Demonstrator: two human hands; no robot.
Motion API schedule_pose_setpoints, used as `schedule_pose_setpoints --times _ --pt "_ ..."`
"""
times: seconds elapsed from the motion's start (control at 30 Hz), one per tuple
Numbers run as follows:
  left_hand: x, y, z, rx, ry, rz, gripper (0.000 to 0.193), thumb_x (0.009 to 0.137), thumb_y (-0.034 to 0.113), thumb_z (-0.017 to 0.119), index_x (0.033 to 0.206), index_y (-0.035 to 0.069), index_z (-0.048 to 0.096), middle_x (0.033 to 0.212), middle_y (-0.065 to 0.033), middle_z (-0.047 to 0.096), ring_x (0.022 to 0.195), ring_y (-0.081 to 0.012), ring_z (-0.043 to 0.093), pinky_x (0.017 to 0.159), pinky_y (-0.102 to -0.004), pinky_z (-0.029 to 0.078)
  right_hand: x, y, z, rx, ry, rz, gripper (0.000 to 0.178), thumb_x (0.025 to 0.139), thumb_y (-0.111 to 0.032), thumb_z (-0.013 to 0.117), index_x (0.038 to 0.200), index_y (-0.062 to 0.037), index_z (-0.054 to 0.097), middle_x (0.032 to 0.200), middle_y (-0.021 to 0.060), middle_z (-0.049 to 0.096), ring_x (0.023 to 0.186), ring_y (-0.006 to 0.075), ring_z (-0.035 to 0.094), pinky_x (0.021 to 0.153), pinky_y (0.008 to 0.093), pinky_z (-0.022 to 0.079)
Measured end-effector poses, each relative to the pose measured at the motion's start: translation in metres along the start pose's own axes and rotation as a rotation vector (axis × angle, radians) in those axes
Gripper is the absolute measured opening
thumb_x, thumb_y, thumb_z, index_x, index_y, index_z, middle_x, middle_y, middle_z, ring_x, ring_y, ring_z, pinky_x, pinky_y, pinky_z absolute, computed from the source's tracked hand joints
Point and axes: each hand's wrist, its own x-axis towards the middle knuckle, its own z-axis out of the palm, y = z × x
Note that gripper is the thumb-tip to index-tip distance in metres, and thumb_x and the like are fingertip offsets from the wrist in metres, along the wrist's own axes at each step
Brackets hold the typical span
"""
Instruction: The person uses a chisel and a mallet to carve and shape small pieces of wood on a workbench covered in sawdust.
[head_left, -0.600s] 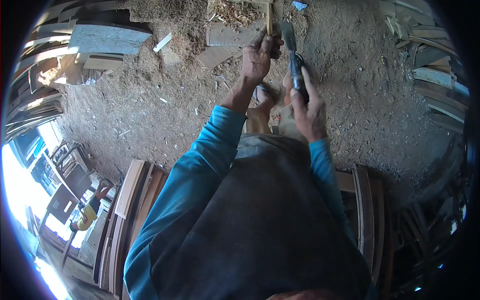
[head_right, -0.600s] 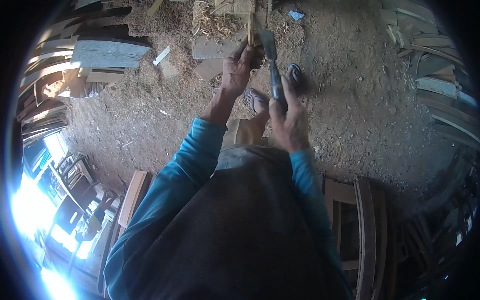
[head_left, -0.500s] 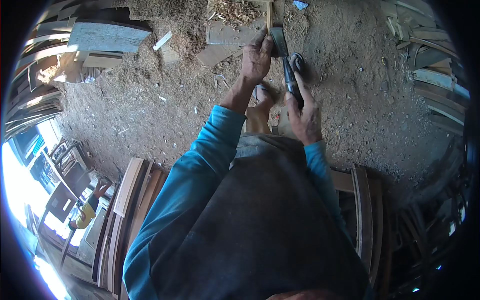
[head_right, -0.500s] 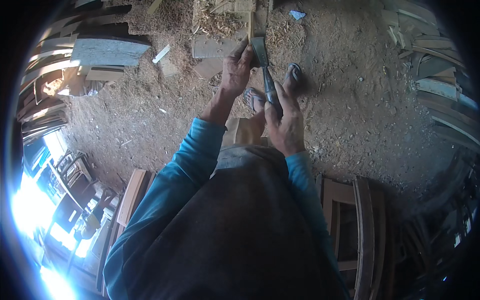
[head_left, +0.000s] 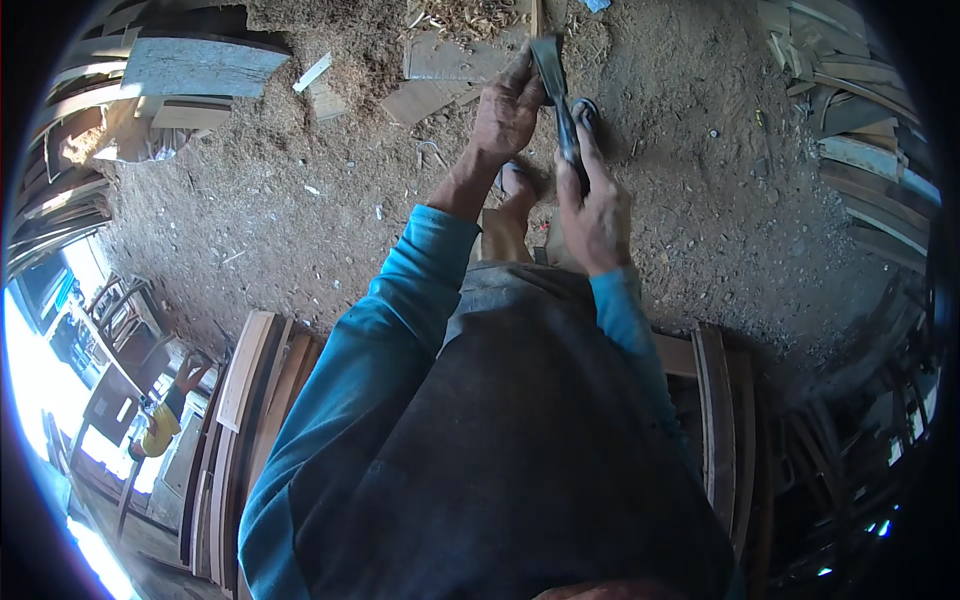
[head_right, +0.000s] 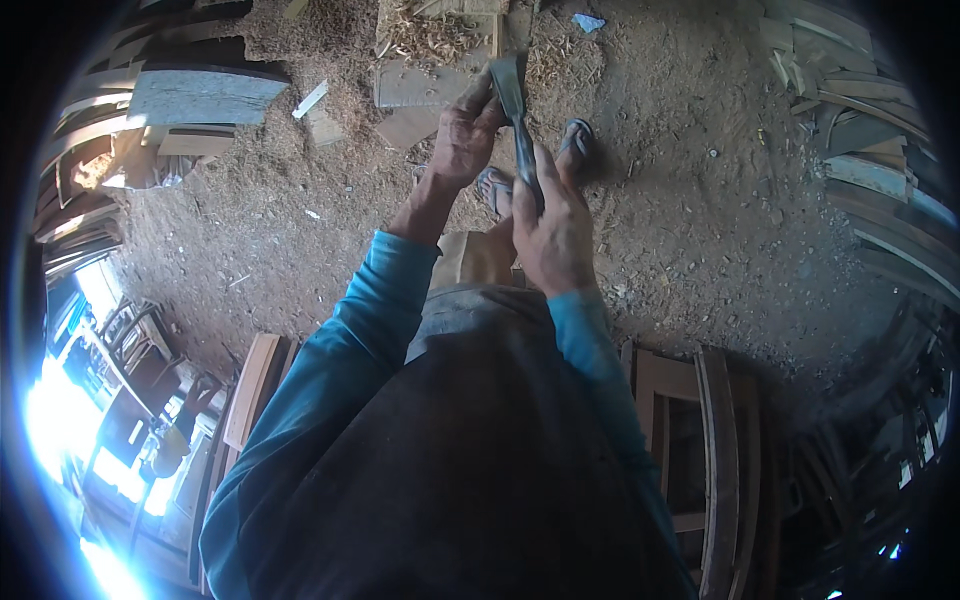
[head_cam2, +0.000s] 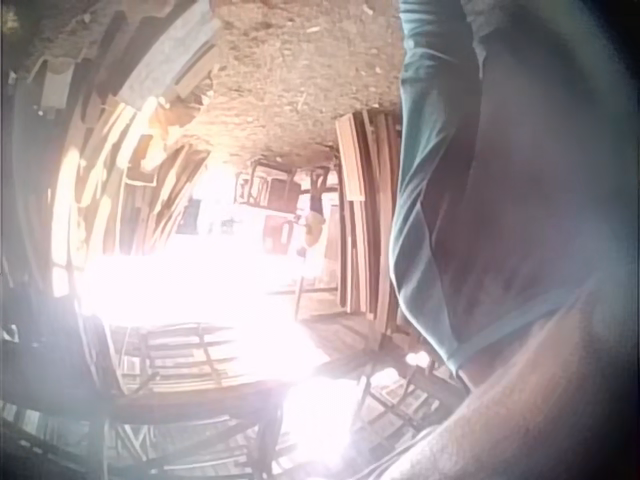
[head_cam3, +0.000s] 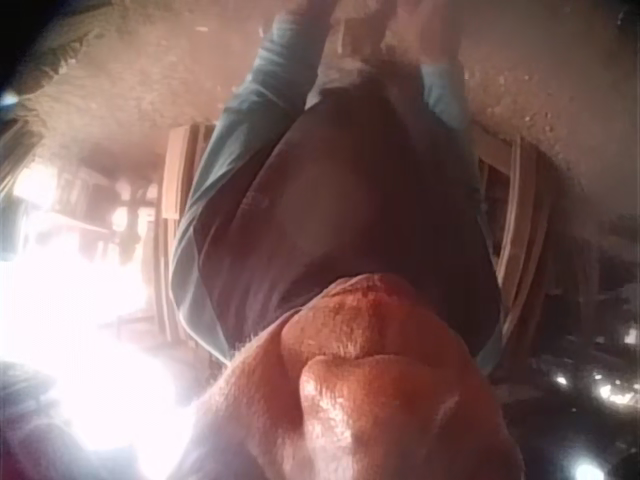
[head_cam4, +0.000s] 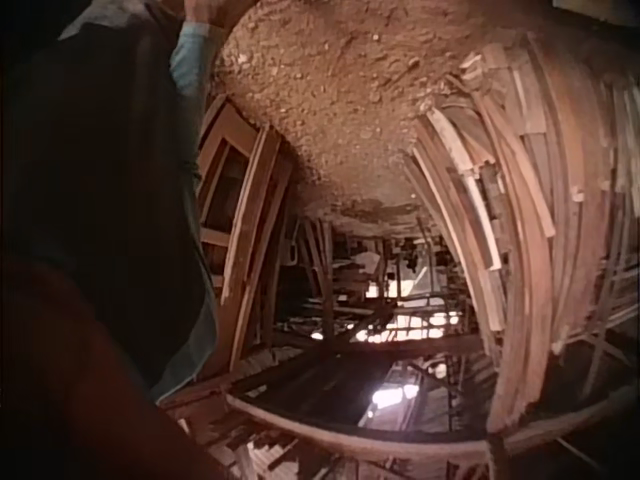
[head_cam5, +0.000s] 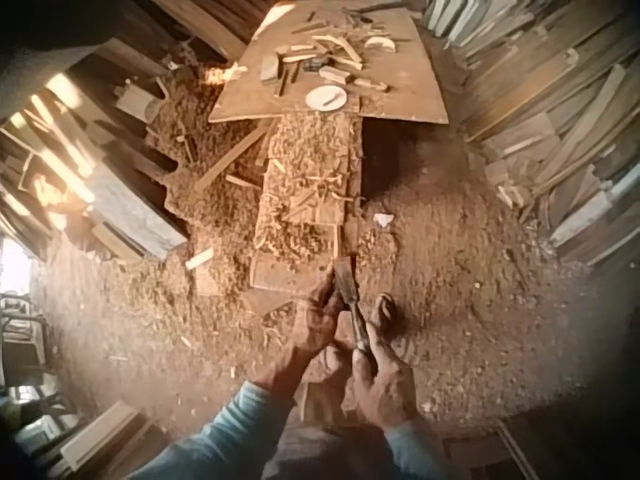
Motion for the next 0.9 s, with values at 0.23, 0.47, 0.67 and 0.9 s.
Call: schedule_pose_setpoints --times 0.23,0.47,0.67,0.9 --pt "0.001 0.004 -0.001 -0.034 0.038 -0.02 0.053 0.108 0.015 0.052 0.158 0.003 0.037 0.128 -0.0084 0.067 0.108 -0.0135 0.064 0.094 -0.0331 0.056 0.022 -0.014 0.002 -0.032 0.021 -0.02 0.049 0.102 -0.024 0.055 0.144 -0.0006 0.051 0.132 0.0291 0.063 0.12 0.046 0.062 0.101 0.0484 0.051" --pt "-0.005 0.004 0.009 -0.027 0.085 -0.05 0.056 0.107 0.012 0.052 0.159 0.004 0.034 0.131 -0.0101 0.065 0.107 -0.0144 0.065 0.093 -0.0336 0.057 0.018 -0.016 -0.008 -0.05 0.042 -0.045 0.051 0.102 -0.029 0.054 0.145 -0.0021 0.051 0.132 0.0291 0.063 0.12 0.0454 0.062 0.099 0.0483 0.053" --pt "-0.001 0.006 0.012 0.076 0.166 0.054 0.05 0.103 0.009 0.055 0.152 -0.001 0.045 0.127 -0.0114 0.069 0.111 -0.0118 0.061 0.097 -0.0288 0.05 0.052 -0.023 0.009 -0.07 0.065 0.063 0.052 0.103 -0.035 0.051 0.145 -0.004 0.052 0.115 0.0298 0.069 0.101 0.0466 0.069 0.093 0.0496 0.055" --pt "0.003 0.001 0.001 -0.26 0.008 -0.019 0.049 0.109 0.019 0.053 0.153 0.003 0.043 0.116 -0.0071 0.07 0.095 -0.0135 0.068 0.085 -0.0302 0.058 0.023 0.008 0.0 0.177 0.128 -0.017 0.052 0.101 -0.031 0.055 0.146 -0.0044 0.053 0.124 0.0296 0.067 0.111 0.043 0.068 0.095 0.0458 0.054"
